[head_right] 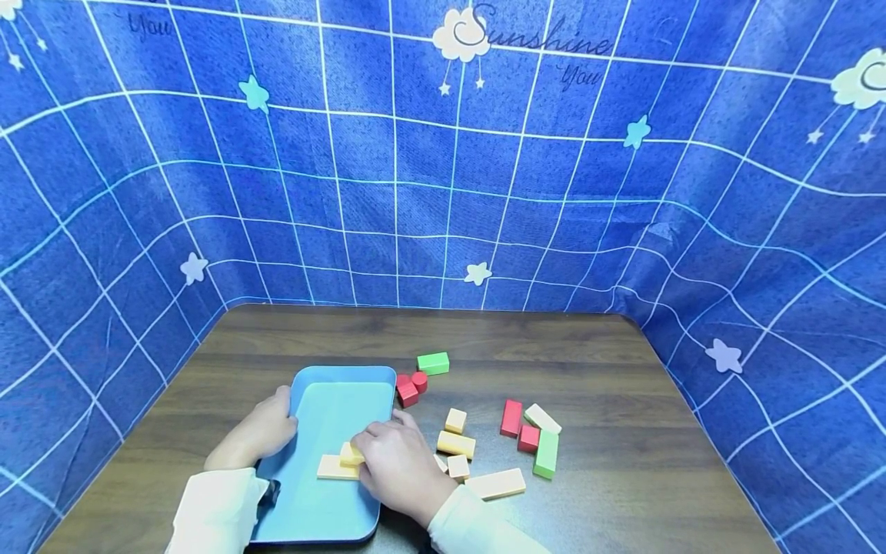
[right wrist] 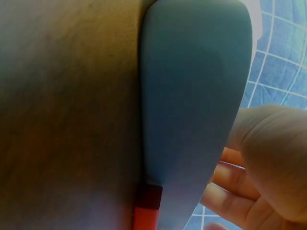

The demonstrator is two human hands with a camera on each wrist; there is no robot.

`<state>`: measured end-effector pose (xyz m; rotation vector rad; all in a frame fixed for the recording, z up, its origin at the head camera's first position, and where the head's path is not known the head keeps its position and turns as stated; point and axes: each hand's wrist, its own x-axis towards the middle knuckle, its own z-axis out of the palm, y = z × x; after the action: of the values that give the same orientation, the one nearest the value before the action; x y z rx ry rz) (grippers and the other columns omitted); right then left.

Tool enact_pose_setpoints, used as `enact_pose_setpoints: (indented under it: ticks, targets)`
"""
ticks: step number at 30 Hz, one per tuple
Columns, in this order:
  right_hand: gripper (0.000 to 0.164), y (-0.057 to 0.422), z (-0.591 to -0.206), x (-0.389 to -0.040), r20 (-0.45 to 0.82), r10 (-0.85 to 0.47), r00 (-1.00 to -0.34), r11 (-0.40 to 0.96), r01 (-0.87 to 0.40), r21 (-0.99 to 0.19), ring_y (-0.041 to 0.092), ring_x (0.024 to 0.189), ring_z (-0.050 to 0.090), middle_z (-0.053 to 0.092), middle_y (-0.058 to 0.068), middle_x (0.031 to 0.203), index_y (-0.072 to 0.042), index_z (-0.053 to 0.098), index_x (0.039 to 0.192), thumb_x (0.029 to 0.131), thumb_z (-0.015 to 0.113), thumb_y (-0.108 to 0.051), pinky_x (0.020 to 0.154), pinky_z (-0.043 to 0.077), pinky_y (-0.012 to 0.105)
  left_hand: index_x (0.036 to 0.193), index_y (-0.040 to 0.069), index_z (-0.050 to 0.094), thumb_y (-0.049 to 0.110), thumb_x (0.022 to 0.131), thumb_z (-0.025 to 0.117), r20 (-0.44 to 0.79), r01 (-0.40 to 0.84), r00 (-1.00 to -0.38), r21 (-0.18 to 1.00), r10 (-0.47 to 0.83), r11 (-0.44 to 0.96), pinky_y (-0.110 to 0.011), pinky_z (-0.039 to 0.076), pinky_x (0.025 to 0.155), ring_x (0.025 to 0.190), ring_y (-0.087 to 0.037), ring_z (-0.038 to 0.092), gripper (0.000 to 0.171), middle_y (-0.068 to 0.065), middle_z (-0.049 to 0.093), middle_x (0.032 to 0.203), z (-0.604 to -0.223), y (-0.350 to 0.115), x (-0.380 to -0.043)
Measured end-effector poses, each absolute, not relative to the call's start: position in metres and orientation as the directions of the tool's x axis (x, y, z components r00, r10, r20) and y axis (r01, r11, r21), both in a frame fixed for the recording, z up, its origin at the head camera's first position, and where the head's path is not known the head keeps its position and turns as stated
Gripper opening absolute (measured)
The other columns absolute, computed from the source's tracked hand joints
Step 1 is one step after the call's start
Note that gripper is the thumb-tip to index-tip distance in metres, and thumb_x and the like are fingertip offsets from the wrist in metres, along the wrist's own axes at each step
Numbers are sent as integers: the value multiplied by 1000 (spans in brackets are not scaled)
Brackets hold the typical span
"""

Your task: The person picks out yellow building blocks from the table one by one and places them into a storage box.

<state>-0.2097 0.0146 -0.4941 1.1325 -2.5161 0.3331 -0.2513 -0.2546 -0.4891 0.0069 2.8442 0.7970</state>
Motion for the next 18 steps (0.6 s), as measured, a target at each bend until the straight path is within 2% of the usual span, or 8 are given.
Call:
enact_pose_setpoints:
  ticks: [7, 18]
  targets:
    - [27, 15, -495, -209, 410, -661, -629, 663, -745, -74, 6, 93, 68, 73, -11, 99, -23, 77, 111, 84, 79, -26, 105, 49, 50, 149, -24, 18, 4, 99, 40, -182, -50, -982, 522, 54, 852, -68, 45, 104, 127, -49, 53, 61, -44, 42, 146, -489, -255, -251]
    - [27, 15, -496, -209, 406, -651, -641, 675, -734, -76, 9, 93, 67, 74, -11, 101, -23, 76, 111, 85, 77, -28, 104, 49, 51, 149, -24, 17, 4, 99, 40, -180, -51, -982, 518, 50, 854, -69, 43, 106, 131, -52, 50, 61, -44, 40, 147, -488, -254, -251]
